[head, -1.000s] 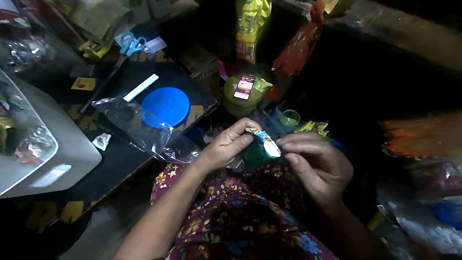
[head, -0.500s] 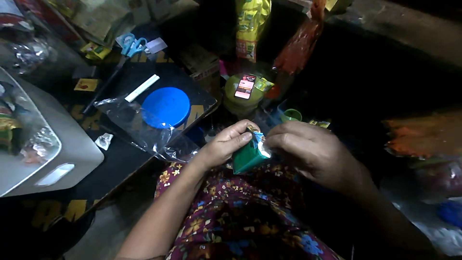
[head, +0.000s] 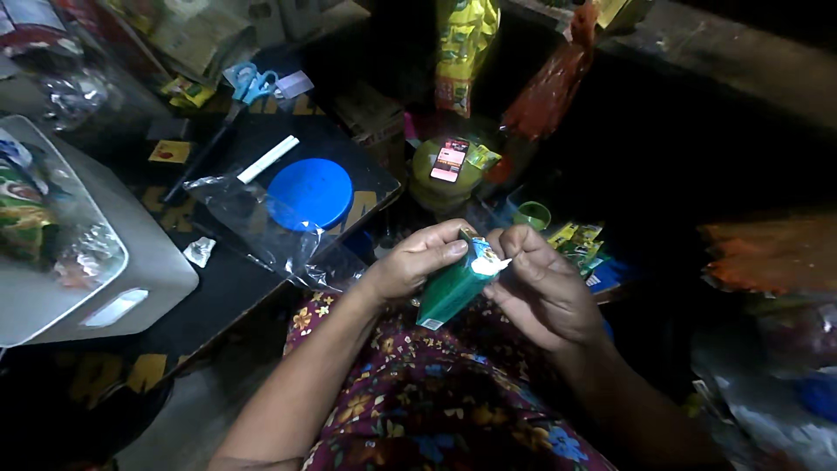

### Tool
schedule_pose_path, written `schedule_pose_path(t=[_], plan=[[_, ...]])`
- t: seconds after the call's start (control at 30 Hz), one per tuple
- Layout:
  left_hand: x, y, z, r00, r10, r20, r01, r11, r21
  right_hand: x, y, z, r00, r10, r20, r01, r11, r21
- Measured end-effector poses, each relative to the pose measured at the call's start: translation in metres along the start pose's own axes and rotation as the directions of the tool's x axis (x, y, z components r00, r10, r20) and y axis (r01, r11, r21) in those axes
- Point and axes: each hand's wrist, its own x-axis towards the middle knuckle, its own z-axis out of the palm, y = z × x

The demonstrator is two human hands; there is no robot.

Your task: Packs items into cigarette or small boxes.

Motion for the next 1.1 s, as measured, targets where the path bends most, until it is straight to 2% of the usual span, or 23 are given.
schedule_pose_path(t=[0.03, 0.1, 0.13, 0.2, 0.23, 0.27, 0.3, 0.33, 0.37, 0.4, 0.47, 0.53, 0.6, 0.7, 0.77, 0.83, 0.87, 0.9, 0.93, 0.97, 1.0, 1.03, 1.1], plan=[[0.004, -0.006, -0.006, 0.988, 0.110, 0.112, -0.107, 0.994, -0.036, 0.001, 0.000, -0.002, 0.999, 0.006, 0.044, -0.009, 0.997, 0.079], [0.009, -0.011, -0.011, 0.966, 0.187, 0.179, -0.180, 0.982, -0.057, 0.004, -0.004, -0.007, 0.991, -0.018, 0.129, -0.005, 0.985, 0.170], [0.009, -0.012, -0.012, 0.966, 0.186, 0.177, -0.182, 0.983, -0.041, 0.005, -0.008, -0.008, 0.989, -0.049, 0.139, 0.032, 0.992, 0.125], [0.010, -0.012, -0.010, 0.971, 0.176, 0.162, -0.178, 0.984, -0.002, 0.005, -0.016, -0.008, 0.985, -0.153, 0.084, 0.166, 0.966, -0.199], [0.010, -0.011, -0.009, 0.972, 0.171, 0.160, -0.175, 0.985, 0.009, 0.005, -0.018, -0.009, 0.969, -0.241, 0.055, 0.242, 0.877, -0.415], [0.010, -0.010, -0.009, 0.972, 0.172, 0.160, -0.177, 0.984, 0.017, 0.005, -0.019, -0.012, 0.941, -0.333, 0.061, 0.296, 0.724, -0.623], [0.010, -0.009, -0.009, 0.972, 0.175, 0.158, -0.181, 0.983, 0.026, 0.004, -0.022, -0.016, 0.914, -0.391, 0.106, 0.316, 0.524, -0.791], [0.010, -0.008, -0.009, 0.972, 0.176, 0.154, -0.183, 0.983, 0.035, 0.005, -0.026, -0.018, 0.900, -0.406, 0.159, 0.311, 0.342, -0.887], [0.010, -0.008, -0.009, 0.973, 0.179, 0.149, -0.187, 0.981, 0.046, 0.005, -0.030, -0.017, 0.897, -0.399, 0.192, 0.306, 0.246, -0.920], [0.011, -0.007, -0.009, 0.973, 0.180, 0.144, -0.189, 0.980, 0.055, 0.005, -0.034, -0.016, 0.897, -0.389, 0.210, 0.314, 0.229, -0.921], [0.010, -0.007, -0.009, 0.978, 0.165, 0.130, -0.176, 0.982, 0.074, 0.007, -0.040, -0.009, 0.899, -0.358, 0.253, 0.360, 0.273, -0.892], [0.009, -0.004, -0.007, 0.984, 0.143, 0.107, -0.155, 0.982, 0.111, 0.011, -0.045, -0.003, 0.898, -0.292, 0.330, 0.400, 0.224, -0.889], [0.008, -0.002, -0.006, 0.990, 0.121, 0.077, -0.133, 0.977, 0.169, 0.015, -0.050, 0.002, 0.890, -0.228, 0.395, 0.427, 0.110, -0.897], [0.005, -0.001, -0.007, 0.996, 0.085, 0.008, -0.084, 0.955, 0.284, 0.020, -0.054, 0.012, 0.856, -0.162, 0.492, 0.477, -0.125, -0.870], [0.001, 0.009, 0.000, 0.996, -0.007, -0.094, 0.046, 0.908, 0.418, 0.023, -0.051, 0.015, 0.837, -0.129, 0.532, 0.502, -0.207, -0.840], [-0.002, 0.023, 0.014, 0.957, -0.146, -0.251, 0.248, 0.858, 0.449, 0.024, -0.047, 0.015, 0.858, -0.140, 0.494, 0.473, -0.161, -0.866], [-0.001, 0.019, 0.012, 0.968, -0.104, -0.228, 0.197, 0.876, 0.440, 0.024, -0.044, 0.013, 0.885, -0.170, 0.432, 0.428, -0.062, -0.901], [0.000, 0.013, 0.009, 0.984, -0.034, -0.177, 0.104, 0.908, 0.405, 0.023, -0.040, 0.012, 0.920, -0.204, 0.334, 0.360, 0.107, -0.927], [0.001, 0.009, 0.007, 0.990, 0.040, -0.138, 0.013, 0.931, 0.364, 0.023, -0.037, 0.010, 0.955, -0.209, 0.209, 0.272, 0.341, -0.900], [0.003, 0.007, 0.008, 0.988, 0.095, -0.119, -0.050, 0.941, 0.333, 0.023, -0.034, 0.008, 0.979, -0.182, 0.095, 0.186, 0.592, -0.784], [0.004, 0.007, 0.008, 0.987, 0.121, -0.108, -0.083, 0.949, 0.305, 0.024, -0.030, 0.006, 0.991, -0.135, 0.006, 0.112, 0.798, -0.592], [0.006, 0.007, 0.008, 0.985, 0.132, -0.107, -0.099, 0.957, 0.273, 0.025, -0.025, 0.006, 0.994, -0.093, -0.050, 0.066, 0.918, -0.390], [0.010, -0.002, 0.000, 0.984, 0.173, -0.048, -0.161, 0.967, 0.198, 0.025, -0.018, 0.005, 0.996, -0.035, -0.079, 0.021, 0.985, -0.172]])
